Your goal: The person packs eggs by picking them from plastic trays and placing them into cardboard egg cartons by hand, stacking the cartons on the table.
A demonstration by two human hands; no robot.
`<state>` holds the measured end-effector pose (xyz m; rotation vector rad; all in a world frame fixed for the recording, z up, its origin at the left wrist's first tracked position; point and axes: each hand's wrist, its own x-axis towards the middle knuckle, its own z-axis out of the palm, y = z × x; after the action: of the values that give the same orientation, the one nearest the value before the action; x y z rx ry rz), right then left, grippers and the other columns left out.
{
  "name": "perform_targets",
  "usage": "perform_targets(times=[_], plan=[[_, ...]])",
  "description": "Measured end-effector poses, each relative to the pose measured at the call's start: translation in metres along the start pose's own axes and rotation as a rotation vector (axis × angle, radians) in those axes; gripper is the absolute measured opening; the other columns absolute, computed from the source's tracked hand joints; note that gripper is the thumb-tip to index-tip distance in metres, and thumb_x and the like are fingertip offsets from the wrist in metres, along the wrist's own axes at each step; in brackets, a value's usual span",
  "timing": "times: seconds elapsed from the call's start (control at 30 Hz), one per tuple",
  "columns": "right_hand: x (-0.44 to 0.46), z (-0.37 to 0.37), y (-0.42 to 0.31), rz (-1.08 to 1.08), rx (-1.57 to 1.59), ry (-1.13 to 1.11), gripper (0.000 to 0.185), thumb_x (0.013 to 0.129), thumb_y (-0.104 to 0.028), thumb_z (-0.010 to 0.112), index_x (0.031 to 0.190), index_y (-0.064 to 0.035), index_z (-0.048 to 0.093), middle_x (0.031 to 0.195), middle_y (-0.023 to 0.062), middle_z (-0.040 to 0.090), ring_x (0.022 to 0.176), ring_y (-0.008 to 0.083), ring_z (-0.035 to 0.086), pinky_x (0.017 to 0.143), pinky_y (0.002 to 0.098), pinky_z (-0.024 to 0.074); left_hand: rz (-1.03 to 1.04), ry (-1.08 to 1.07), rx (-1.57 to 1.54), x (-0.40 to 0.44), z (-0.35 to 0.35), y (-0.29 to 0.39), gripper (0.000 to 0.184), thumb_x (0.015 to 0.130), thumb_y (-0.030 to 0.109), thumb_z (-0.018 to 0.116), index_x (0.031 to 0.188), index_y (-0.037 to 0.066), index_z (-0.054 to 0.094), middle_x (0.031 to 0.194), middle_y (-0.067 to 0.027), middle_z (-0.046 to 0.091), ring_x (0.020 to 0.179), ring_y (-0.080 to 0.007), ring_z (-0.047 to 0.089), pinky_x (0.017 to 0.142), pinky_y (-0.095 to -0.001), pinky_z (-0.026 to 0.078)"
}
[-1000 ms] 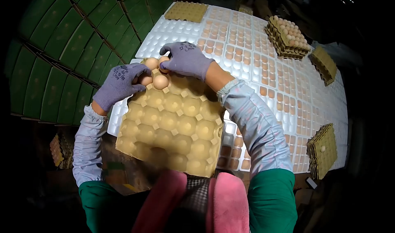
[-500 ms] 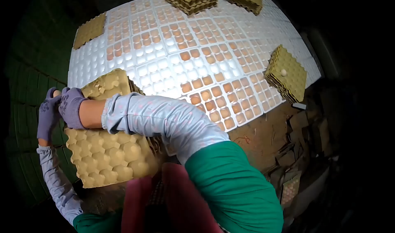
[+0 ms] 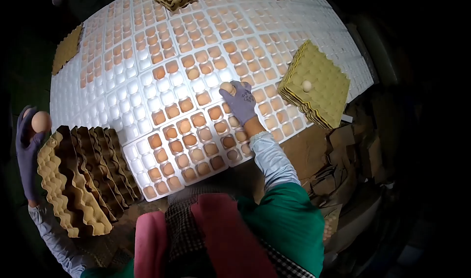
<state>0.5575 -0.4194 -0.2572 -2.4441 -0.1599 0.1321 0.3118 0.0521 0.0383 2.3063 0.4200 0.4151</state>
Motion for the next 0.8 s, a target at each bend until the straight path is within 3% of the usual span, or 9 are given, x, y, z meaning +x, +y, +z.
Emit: perform_targets(times=[0.1,0.13,0.2,0.37,0.47,0.57,0.67,0.73,0.8], plan=[[0.032,0.008,0.041,-0.051,-0.191,-0.025,0.054,0.081,-0.047,0.071,0.125,-0.0172,0.062,0.125,0.0188,0.053,0.108,0.0358,0.06,0.091,0.0457,0.0508,0.043,-0.344,0.054,0.047,0.16,0.083,0.053,0.073,0.013,0.082,0.122,0.002,0.066,0.133,-0.0102,0.05,0.112,-0.0202,0.06,0.094,-0.0339,0.053],[0.038,0.006,0.044,-0.119,-0.143,-0.102,0.05,0.082,-0.044,0.07,0.125,-0.0187,0.062,0.126,0.0197,0.053,0.109,0.0371,0.061,0.091,0.0462,0.0513,0.236,-0.382,0.198,0.057,0.211,0.079,0.055,0.07,0.017,0.085,0.122,0.008,0.067,0.127,-0.0114,0.055,0.101,-0.0208,0.065,0.085,-0.0345,0.055],[0.049,0.003,0.042,-0.196,-0.087,-0.193,0.047,0.083,-0.04,0.069,0.125,-0.0202,0.062,0.127,0.0207,0.053,0.109,0.0384,0.061,0.091,0.0468,0.0517,0.152,-0.45,0.199,0.061,0.313,0.087,0.05,0.071,0.025,0.085,0.118,0.015,0.07,0.121,-0.0106,0.059,0.079,-0.0226,0.066,0.076,-0.0359,0.054],[0.083,0.018,0.033,-0.348,0.028,-0.109,0.04,0.086,-0.026,0.066,0.125,-0.0195,0.062,0.138,0.0248,0.048,0.112,0.042,0.06,0.092,0.0459,0.0523,0.025,-0.526,0.403,0.031,0.502,0.043,0.044,0.081,0.031,0.074,0.123,0.023,0.064,0.135,-0.0169,0.048,0.098,-0.0339,0.067,0.083,-0.0433,0.054],[0.098,0.029,0.04,-0.407,-0.073,-0.285,0.04,0.087,-0.025,0.065,0.126,-0.0154,0.063,0.135,0.0244,0.052,0.114,0.0404,0.06,0.094,0.0443,0.0513,-0.032,-0.58,0.453,0.025,0.513,0.038,0.039,0.086,0.027,0.068,0.125,0.023,0.063,0.139,-0.0185,0.046,0.105,-0.035,0.065,0.085,-0.0448,0.054],[0.093,0.026,0.019,-0.335,0.238,-0.128,0.038,0.091,-0.021,0.064,0.126,-0.0074,0.061,0.124,0.0211,0.06,0.116,0.0363,0.058,0.096,0.0428,0.0492,-0.015,-0.226,0.311,0.032,0.504,0.027,0.037,0.09,0.024,0.064,0.127,0.023,0.062,0.139,-0.0181,0.05,0.108,-0.0352,0.065,0.087,-0.0447,0.054],[0.092,0.031,-0.008,-0.34,0.393,-0.053,0.037,0.093,-0.018,0.062,0.127,-0.0041,0.06,0.122,0.021,0.06,0.117,0.0365,0.057,0.098,0.0424,0.0476,-0.027,-0.492,0.309,0.047,0.494,0.008,0.036,0.091,0.024,0.063,0.127,0.022,0.062,0.135,-0.0176,0.055,0.107,-0.0359,0.064,0.089,-0.0441,0.053],[0.093,0.038,-0.015,-0.354,0.41,-0.069,0.036,0.095,-0.018,0.06,0.127,-0.0006,0.058,0.123,0.0211,0.059,0.118,0.0373,0.055,0.1,0.0424,0.0463,-0.039,-0.432,0.172,0.047,0.488,0.0,0.037,0.096,0.028,0.056,0.131,0.018,0.061,0.137,-0.0149,0.054,0.108,-0.0325,0.063,0.094,-0.0441,0.049],[0.092,0.052,-0.017,-0.473,0.346,-0.048,0.035,0.094,-0.015,0.059,0.126,-0.0007,0.058,0.124,0.0206,0.058,0.115,0.0377,0.056,0.097,0.0427,0.047,-0.191,0.007,-0.026,0.047,0.477,-0.002,0.041,0.097,0.03,0.053,0.133,0.012,0.058,0.135,-0.015,0.056,0.111,-0.033,0.06,0.1,-0.0426,0.046]])
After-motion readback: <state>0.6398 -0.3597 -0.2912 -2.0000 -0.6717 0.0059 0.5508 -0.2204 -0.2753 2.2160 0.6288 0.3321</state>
